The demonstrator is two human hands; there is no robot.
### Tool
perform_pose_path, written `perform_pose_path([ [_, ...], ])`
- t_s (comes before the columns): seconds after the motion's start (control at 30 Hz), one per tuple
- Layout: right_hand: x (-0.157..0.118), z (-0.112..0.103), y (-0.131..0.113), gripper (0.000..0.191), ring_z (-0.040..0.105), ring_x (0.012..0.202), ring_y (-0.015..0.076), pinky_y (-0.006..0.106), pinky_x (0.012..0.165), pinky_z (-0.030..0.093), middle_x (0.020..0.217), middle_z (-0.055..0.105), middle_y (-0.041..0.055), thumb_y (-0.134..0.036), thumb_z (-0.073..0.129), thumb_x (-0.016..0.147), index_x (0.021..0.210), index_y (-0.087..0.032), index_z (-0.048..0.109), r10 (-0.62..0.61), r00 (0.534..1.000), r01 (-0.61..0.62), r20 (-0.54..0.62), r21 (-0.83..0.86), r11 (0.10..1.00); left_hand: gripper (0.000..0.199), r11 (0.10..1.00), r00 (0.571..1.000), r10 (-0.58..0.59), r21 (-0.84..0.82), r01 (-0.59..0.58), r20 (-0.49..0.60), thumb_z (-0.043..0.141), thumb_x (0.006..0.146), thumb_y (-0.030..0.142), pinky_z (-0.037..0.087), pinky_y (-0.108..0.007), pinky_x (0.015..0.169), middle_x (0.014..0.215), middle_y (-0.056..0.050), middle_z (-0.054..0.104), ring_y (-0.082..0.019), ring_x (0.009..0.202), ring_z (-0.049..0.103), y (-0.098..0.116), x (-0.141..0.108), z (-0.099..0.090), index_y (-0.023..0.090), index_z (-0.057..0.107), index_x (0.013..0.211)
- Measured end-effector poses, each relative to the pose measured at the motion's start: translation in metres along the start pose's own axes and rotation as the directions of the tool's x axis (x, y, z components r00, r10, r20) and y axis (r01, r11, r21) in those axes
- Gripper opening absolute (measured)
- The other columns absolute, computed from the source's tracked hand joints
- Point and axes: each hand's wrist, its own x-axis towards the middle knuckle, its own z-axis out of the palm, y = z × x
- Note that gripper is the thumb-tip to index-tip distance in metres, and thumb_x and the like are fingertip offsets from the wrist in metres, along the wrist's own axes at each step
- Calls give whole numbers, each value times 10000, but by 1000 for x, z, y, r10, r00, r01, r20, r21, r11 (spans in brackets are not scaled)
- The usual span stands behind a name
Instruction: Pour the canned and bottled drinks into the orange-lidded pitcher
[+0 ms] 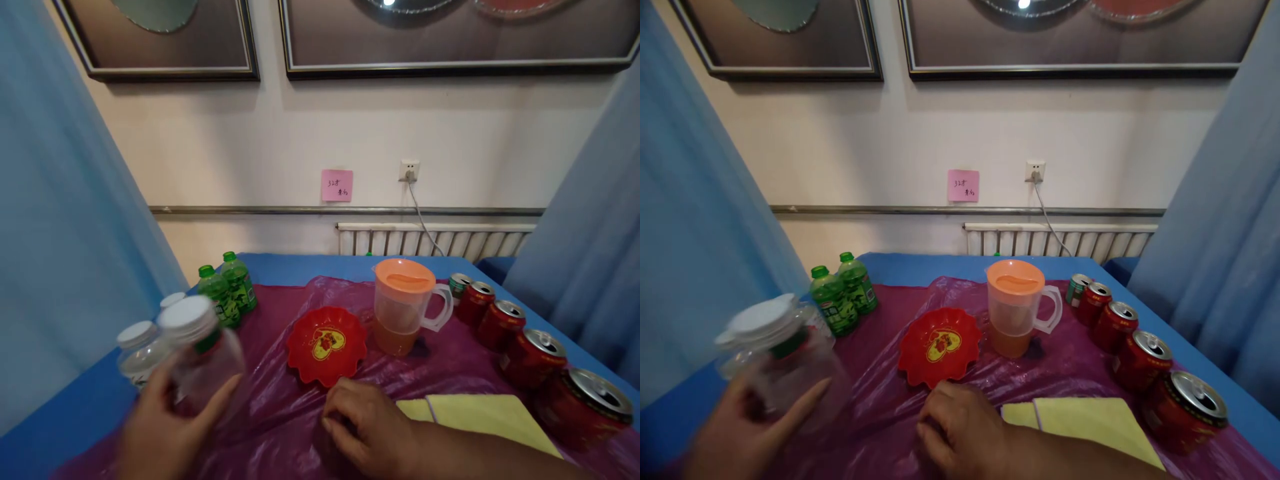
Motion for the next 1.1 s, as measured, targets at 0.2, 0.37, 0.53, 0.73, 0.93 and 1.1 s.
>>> perform_pose_path([
  [0.2,7,-26,-2,143,602,751,144,246,686,471,859,642,11,-211,576,909,1047,-224,614,155,963,-132,-222,113,985,624,967,951,225,-169,-191,213,731,695,497,559,-461,871,1166,-102,701,-308,1018,684,66,17,64,210,552,1219],
  [0.37,9,-40,5,356,599,745,148,254,663,509,949,639,36,-330,661,897,1221,-227,555,291,869,-206,-400,242,948,496,875,839,483,-165,-455,249,695,738,347,507,-463,934,1162,-82,705,-293,1055,655,64,26,92,240,593,1211],
  [0.53,31,-49,19,484,575,717,137,253,642,516,951,607,31,-408,714,852,1242,-206,512,376,784,-241,-493,316,918,558,753,723,654,-105,-649,223,612,706,182,433,-491,1012,1229,-94,680,-301,1149,611,51,47,106,237,577,1260],
  [0.73,37,-44,42,312,586,701,147,248,638,490,822,648,16,-449,664,896,1065,-189,625,395,776,-312,-491,245,918,532,587,576,804,-44,-808,150,562,777,132,353,-514,1058,1241,-113,666,-296,1175,587,36,56,123,223,558,1301],
  [0.93,28,-31,60,231,625,706,150,250,652,499,850,699,22,-390,653,918,1043,-195,640,385,784,-299,-487,247,922,488,549,539,832,-54,-834,129,569,819,120,303,-500,1084,1203,-98,689,-264,1130,613,19,54,143,230,559,1294],
  [1.1,24,-26,65,184,608,675,139,232,615,482,820,682,11,-345,656,919,1031,-200,642,345,805,-267,-483,225,937,476,532,520,844,-83,-843,131,571,822,122,282,-499,1094,1196,-86,696,-252,1108,623,13,56,148,243,576,1282],
])
